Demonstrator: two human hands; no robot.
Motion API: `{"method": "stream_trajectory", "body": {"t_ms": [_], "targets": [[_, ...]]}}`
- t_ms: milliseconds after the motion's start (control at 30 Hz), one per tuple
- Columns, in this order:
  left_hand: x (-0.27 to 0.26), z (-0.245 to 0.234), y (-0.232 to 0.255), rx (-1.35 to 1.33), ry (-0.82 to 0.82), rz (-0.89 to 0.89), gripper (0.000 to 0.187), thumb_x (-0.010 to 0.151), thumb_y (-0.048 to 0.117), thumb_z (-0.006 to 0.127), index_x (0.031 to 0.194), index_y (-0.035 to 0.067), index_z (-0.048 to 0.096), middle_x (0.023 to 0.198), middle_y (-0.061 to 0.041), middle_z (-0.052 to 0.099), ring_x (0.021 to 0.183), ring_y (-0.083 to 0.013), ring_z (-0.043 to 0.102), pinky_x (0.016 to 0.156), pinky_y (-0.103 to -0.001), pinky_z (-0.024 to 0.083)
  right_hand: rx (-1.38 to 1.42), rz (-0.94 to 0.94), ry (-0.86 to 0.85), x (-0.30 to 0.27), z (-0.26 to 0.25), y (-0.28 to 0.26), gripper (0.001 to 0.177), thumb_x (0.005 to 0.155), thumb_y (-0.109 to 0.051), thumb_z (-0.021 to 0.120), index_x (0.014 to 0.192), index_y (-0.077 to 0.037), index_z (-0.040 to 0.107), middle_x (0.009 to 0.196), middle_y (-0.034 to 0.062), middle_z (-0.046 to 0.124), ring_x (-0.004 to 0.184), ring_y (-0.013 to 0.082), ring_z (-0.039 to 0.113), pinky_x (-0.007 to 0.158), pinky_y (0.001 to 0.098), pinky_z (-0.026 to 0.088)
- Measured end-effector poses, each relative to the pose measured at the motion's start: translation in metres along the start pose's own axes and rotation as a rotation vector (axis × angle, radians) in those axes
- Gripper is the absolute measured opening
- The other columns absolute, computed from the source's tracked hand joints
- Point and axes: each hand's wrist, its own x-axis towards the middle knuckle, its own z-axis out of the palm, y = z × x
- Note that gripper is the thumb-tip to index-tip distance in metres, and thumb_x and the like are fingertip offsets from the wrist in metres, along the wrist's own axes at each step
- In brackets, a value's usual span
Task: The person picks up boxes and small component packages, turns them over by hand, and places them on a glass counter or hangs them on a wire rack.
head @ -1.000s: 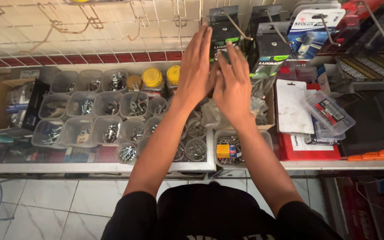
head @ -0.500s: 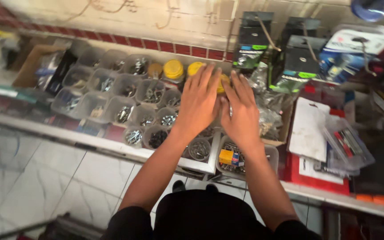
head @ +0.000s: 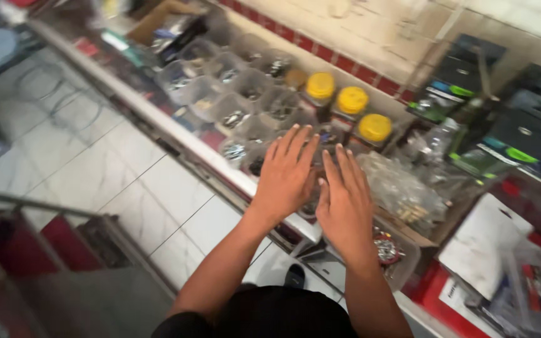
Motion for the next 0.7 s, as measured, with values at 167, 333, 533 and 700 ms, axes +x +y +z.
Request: {"method": "stream_trajectory", "body": {"t_ms": [167, 333, 533, 700], "targets": [[-0.043, -0.040, -0.003, 0.081, 0.028, -0.128, 0.061, 0.083, 0.017, 0.070, 0.139, 0.000, 0.054, 0.149, -0.021, 0.051, 0.143, -0.0388, 0.044, 0.115, -0.051, 0.037, 0.110, -0.143, -0.071, -0.009, 0.025, -0.026, 0.050, 0.093, -0.006, 0.060, 0.143, 0.003, 0.056, 0.151, 0.0258, 0.050, 0.141, 0.0445, 0.045, 0.116, 0.0520, 0.036], [-0.108, -0.088, -0.008, 0.184, 0.122, -0.304, 0.059, 0.083, 0.012, 0.068, 0.139, -0.002, 0.056, 0.146, -0.021, 0.052, 0.140, -0.0396, 0.045, 0.114, -0.052, 0.037, 0.241, -0.273, -0.189, -0.027, 0.058, -0.077, 0.050, 0.090, -0.004, 0.059, 0.139, 0.001, 0.056, 0.149, 0.0250, 0.053, 0.139, 0.0436, 0.048, 0.113, 0.0489, 0.039], [-0.195, -0.140, 0.004, 0.340, 0.235, -0.531, 0.055, 0.083, 0.007, 0.066, 0.137, -0.001, 0.058, 0.144, -0.020, 0.055, 0.139, -0.0388, 0.048, 0.114, -0.050, 0.039, 0.341, -0.444, -0.325, -0.074, 0.083, -0.153, 0.049, 0.091, -0.002, 0.059, 0.139, 0.000, 0.058, 0.146, 0.0223, 0.056, 0.136, 0.0413, 0.050, 0.110, 0.0491, 0.041], [-0.249, -0.165, 0.031, 0.308, 0.326, -0.642, 0.054, 0.081, 0.006, 0.068, 0.134, -0.001, 0.059, 0.142, -0.019, 0.056, 0.138, -0.0393, 0.050, 0.114, -0.050, 0.040, 0.425, -0.557, -0.368, -0.118, 0.086, -0.185, 0.045, 0.093, -0.003, 0.058, 0.137, 0.000, 0.059, 0.144, 0.0204, 0.058, 0.135, 0.0394, 0.052, 0.111, 0.0473, 0.042]]}}
